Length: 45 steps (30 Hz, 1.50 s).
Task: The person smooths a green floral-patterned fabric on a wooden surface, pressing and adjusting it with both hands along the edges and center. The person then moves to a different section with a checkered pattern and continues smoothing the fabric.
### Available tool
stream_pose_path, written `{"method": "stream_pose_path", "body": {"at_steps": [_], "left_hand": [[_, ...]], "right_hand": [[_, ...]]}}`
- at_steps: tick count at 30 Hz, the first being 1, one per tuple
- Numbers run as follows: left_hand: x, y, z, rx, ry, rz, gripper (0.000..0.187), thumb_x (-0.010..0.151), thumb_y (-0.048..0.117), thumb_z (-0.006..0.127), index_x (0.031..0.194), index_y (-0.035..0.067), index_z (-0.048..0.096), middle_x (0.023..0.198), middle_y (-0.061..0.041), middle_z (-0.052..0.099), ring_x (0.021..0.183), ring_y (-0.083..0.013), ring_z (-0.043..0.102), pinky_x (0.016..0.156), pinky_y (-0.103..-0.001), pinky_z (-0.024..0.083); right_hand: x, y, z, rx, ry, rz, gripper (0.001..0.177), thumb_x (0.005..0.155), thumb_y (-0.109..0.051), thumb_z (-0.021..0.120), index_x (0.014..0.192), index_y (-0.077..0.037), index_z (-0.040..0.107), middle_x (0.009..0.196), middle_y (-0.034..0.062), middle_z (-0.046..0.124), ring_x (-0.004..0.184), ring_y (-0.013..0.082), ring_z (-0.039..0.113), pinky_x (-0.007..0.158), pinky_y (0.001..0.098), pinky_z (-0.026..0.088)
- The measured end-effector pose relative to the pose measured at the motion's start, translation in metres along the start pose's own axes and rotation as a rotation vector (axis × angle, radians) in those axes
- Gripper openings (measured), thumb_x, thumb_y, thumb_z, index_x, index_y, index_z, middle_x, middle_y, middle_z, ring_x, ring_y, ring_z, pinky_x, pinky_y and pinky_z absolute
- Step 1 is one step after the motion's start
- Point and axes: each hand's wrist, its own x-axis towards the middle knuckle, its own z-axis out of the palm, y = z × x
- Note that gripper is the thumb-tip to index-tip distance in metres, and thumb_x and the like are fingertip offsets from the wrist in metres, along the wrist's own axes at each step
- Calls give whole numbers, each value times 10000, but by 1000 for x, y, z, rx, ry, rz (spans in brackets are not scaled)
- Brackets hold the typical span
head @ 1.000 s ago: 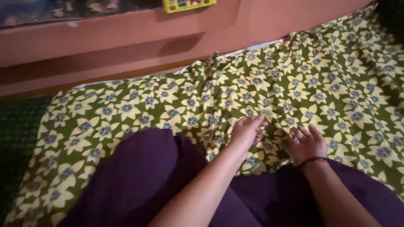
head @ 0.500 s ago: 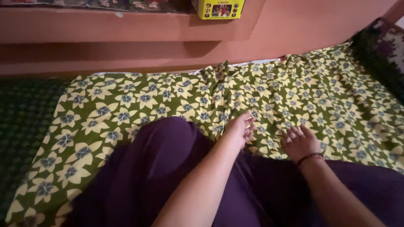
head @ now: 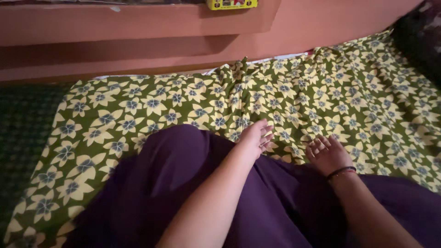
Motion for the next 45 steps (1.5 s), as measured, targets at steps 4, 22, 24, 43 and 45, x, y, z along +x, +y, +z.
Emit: {"method": "stream_pose_path", "body": {"at_steps": [4,22,24,43,45], "left_hand": [[-2,-3,8,-48,-7,-45,239,982,322,605,1147,152,634,1117,-9,729,1013,-197,669,863,-362,490],[-5,-61,51,68,-91,-218,270,976,410,589,1138,200,645,1175,35,709,1058,-174,641,863,-352,468],[-5,-66,60,99,-70,-233,255,973,385,591,1146,204,638,1189,51,711,1072,-158,640,878,-355,474],[13,-79,142,211,-132,-262,242,978,380,597,1097,181,666,1104,41,731,933,-132,632,823,-315,483],[10,-70,132,221,-103,-269,231,973,380,602,1082,189,670,1097,35,742,929,-138,622,805,-310,482]], "right_hand": [[-9,11,15,-32,156,16,439,1085,-400,436,1384,-91,526,1306,42,618,1224,219,550,1133,462,381],[1,15,6,112,188,109,381,1001,-410,596,1188,-79,613,1123,55,616,1053,245,590,988,424,478],[-2,18,7,85,198,109,390,986,-420,580,1185,-88,622,1135,58,638,1067,241,601,992,422,480],[-79,-57,8,143,70,-113,385,969,-458,647,1134,-111,635,1060,32,645,988,216,601,957,409,500],[-76,-53,18,120,21,-100,377,983,-445,662,1152,-109,643,1050,28,632,968,208,582,944,404,494]]}}
